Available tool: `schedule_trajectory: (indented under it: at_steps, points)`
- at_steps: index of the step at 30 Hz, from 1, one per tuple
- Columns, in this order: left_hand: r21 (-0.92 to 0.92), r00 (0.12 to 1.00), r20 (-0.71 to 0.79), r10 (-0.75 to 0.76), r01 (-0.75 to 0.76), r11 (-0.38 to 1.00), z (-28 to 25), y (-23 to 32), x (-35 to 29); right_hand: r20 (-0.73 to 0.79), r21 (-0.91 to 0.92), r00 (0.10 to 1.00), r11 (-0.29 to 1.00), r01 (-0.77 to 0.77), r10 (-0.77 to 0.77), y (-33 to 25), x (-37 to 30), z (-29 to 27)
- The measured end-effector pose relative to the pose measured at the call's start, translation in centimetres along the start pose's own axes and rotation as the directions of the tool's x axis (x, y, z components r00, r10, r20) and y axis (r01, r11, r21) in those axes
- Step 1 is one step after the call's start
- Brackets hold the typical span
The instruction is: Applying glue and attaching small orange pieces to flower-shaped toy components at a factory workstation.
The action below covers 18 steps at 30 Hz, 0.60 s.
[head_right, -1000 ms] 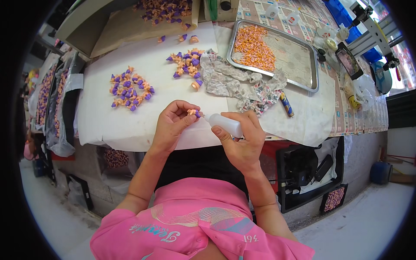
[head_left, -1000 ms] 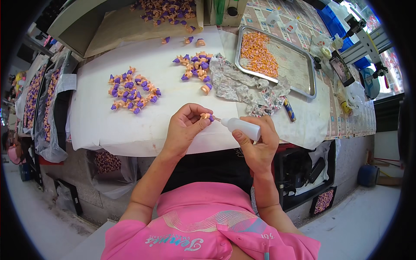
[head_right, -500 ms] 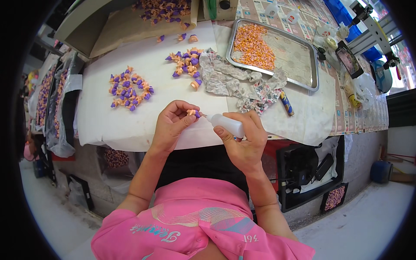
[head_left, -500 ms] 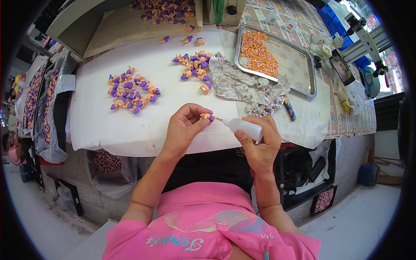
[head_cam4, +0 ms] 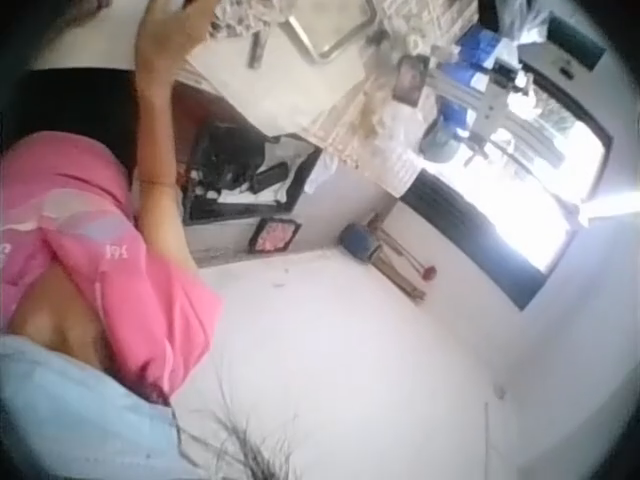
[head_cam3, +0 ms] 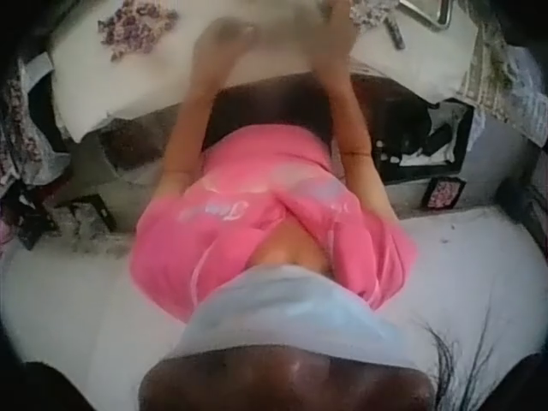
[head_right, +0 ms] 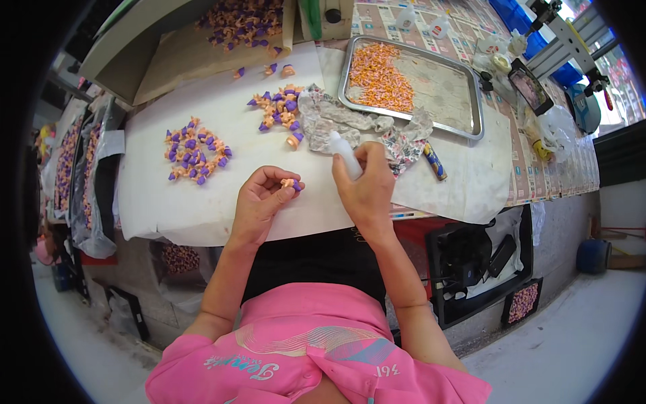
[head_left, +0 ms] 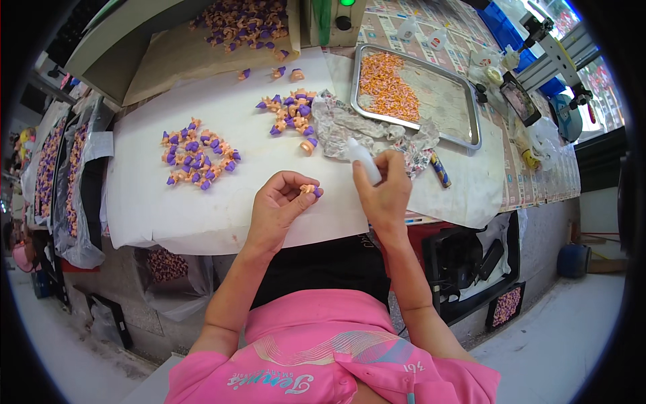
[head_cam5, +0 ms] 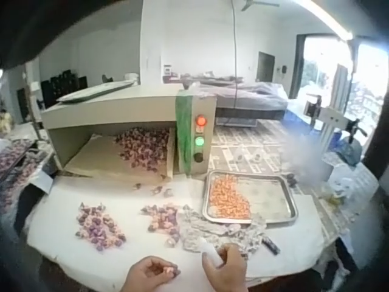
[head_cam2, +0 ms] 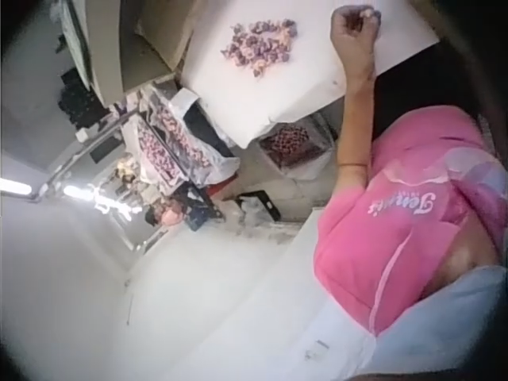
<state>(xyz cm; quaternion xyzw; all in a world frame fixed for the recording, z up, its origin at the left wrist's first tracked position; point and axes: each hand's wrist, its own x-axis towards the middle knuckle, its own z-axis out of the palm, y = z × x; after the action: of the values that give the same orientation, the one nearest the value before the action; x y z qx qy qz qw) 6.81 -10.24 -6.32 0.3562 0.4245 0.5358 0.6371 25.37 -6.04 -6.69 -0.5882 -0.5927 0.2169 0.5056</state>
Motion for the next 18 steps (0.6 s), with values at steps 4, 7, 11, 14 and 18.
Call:
schedule_trajectory:
  at_steps: [4, 7, 11, 14, 18]
  points:
    - [-0.022, 0.999, -0.035, -0.009, 0.008, 1.000, 1.2, 0.1, 0.6, 0.071, -0.221, 0.995, 0.972, 0.081, -0.067, 0.6, 2.1, -0.1]
    - [0.004, 1.000, -0.006, 0.008, -0.008, 1.000, 1.1, -0.2, 1.0, 0.113, -0.242, 0.989, 0.963, 0.120, -0.095, 0.4, 3.1, -0.9]
    - [0.017, 1.000, 0.007, 0.008, -0.008, 1.000, 0.9, -0.1, 1.0, 0.075, -0.244, 0.968, 0.937, 0.252, -0.241, 0.7, 5.0, -1.8]
    - [0.002, 1.000, 0.010, 0.020, -0.020, 1.000, 0.7, 0.2, 0.6, 0.069, -0.340, 0.956, 0.894, 0.292, -0.286, 0.7, 8.1, -2.0]
    - [0.012, 0.999, 0.018, 0.028, -0.029, 1.000, 0.7, 0.6, 0.2, 0.178, -0.425, 0.931, 0.828, 0.364, -0.318, 2.2, 13.2, -0.6]
